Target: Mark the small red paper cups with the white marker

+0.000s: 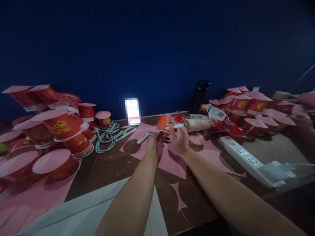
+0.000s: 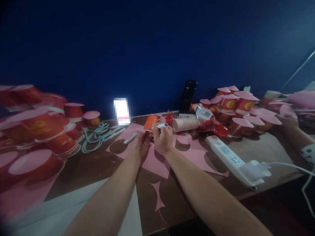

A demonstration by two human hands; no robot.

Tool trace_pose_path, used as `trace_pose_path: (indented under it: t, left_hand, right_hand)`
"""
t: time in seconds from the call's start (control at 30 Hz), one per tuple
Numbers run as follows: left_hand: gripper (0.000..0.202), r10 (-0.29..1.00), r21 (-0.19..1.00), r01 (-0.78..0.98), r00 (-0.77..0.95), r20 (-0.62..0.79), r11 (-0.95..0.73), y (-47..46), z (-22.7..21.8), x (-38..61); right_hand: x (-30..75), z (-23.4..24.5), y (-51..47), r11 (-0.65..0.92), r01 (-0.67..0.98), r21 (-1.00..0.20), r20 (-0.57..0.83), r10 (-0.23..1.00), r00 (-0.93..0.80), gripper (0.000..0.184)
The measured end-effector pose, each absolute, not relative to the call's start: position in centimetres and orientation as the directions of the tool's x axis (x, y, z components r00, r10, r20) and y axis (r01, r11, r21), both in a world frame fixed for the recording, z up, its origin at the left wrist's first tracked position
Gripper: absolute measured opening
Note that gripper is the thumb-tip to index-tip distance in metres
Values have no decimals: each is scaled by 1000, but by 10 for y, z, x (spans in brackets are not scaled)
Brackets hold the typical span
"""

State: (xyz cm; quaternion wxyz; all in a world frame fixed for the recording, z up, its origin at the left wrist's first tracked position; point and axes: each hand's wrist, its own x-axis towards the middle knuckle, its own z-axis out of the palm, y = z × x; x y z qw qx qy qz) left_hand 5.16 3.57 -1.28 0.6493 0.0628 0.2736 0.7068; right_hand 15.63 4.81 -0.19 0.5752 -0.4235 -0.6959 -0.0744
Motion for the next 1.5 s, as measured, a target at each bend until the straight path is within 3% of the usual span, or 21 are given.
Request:
trace_pose_path:
  t: [0.9, 1.5]
  left_hand:
    - [9, 957, 478, -878, -136, -257, 4, 34, -11, 52]
    - [5, 981, 615, -788, -119, -150, -1, 33, -14, 55]
  right_hand:
    - [153, 4, 38, 655, 622, -428, 835, 550, -6, 22]
    - [152, 3, 40, 711, 588, -386, 858, 511, -54, 17]
